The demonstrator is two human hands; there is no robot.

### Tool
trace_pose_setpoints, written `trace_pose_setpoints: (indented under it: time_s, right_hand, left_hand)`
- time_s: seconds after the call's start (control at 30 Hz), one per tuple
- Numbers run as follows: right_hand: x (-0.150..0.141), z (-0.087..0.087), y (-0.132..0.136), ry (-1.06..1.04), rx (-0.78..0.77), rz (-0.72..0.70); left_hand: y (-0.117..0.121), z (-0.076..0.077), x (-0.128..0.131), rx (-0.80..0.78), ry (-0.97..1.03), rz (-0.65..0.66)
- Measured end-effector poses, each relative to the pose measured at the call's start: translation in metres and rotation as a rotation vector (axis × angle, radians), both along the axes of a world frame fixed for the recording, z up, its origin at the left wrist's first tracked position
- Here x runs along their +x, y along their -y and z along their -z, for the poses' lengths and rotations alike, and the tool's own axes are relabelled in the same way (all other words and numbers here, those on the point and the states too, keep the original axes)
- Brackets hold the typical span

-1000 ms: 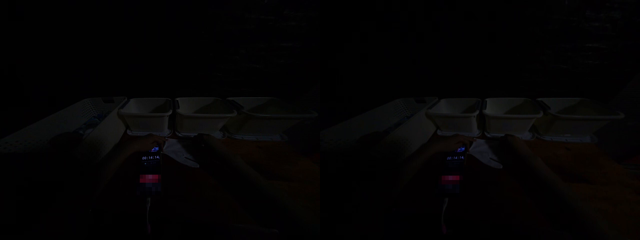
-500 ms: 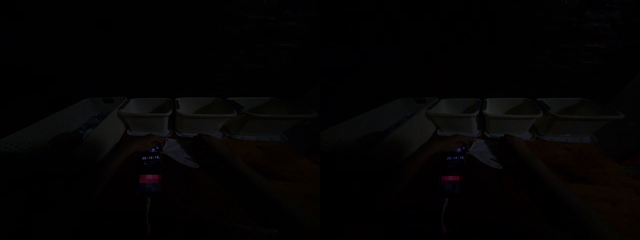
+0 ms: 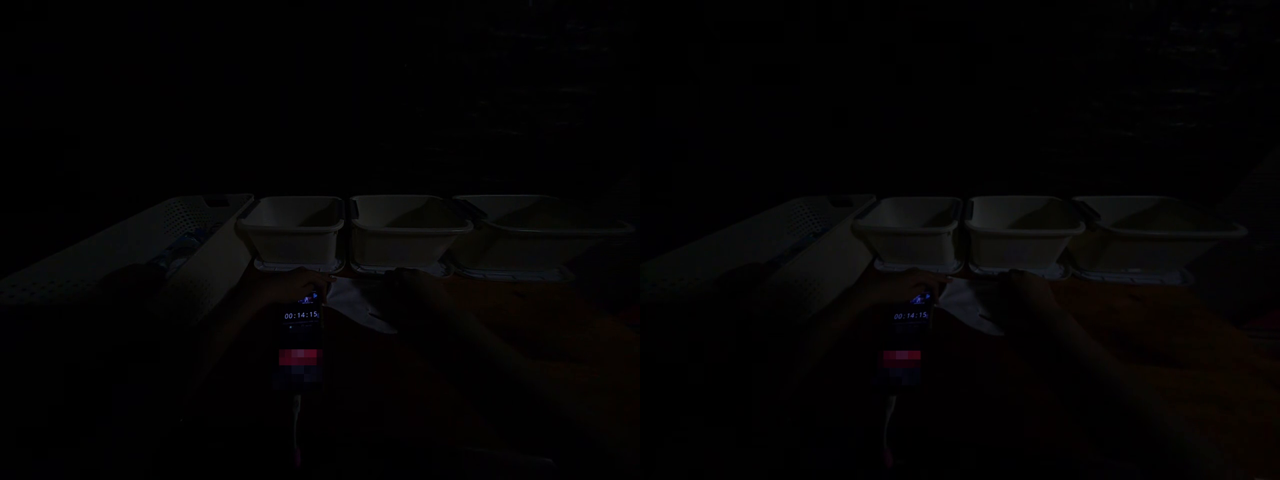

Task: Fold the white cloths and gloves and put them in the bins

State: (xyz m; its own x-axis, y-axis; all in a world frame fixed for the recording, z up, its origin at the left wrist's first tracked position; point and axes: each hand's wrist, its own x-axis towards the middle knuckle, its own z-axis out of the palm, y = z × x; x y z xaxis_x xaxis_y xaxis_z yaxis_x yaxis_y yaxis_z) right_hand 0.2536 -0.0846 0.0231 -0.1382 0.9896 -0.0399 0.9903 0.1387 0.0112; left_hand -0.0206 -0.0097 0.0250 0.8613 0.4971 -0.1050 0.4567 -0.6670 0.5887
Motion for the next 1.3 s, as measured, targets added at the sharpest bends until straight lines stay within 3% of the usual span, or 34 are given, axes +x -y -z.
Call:
trace_pose_setpoints:
  time_s: [0.23, 0.63, 0.93, 1.3]
  right_hand:
    - [0.004, 0.019, -0.010, -0.015, 0.113, -0.006]
    - [0.013, 0.024, -0.018, -0.075, 0.087, 0.078]
    - [0.017, 0.021, -0.017, -0.092, 0.061, 0.034]
    - [0.003, -0.001, -0.003, -0.035, 0.015, 0.052]
  left_hand:
    - [-0.002, 0.003, -0.002, 0.004, 0.010, 0.009]
    - [0.001, -0.002, 0.002, 0.036, -0.050, -0.012]
    - [0.000, 0.000, 0.001, 0.010, -0.001, 0.006]
    - [-0.004, 0.005, 0.000, 0.025, -0.013, 0.004]
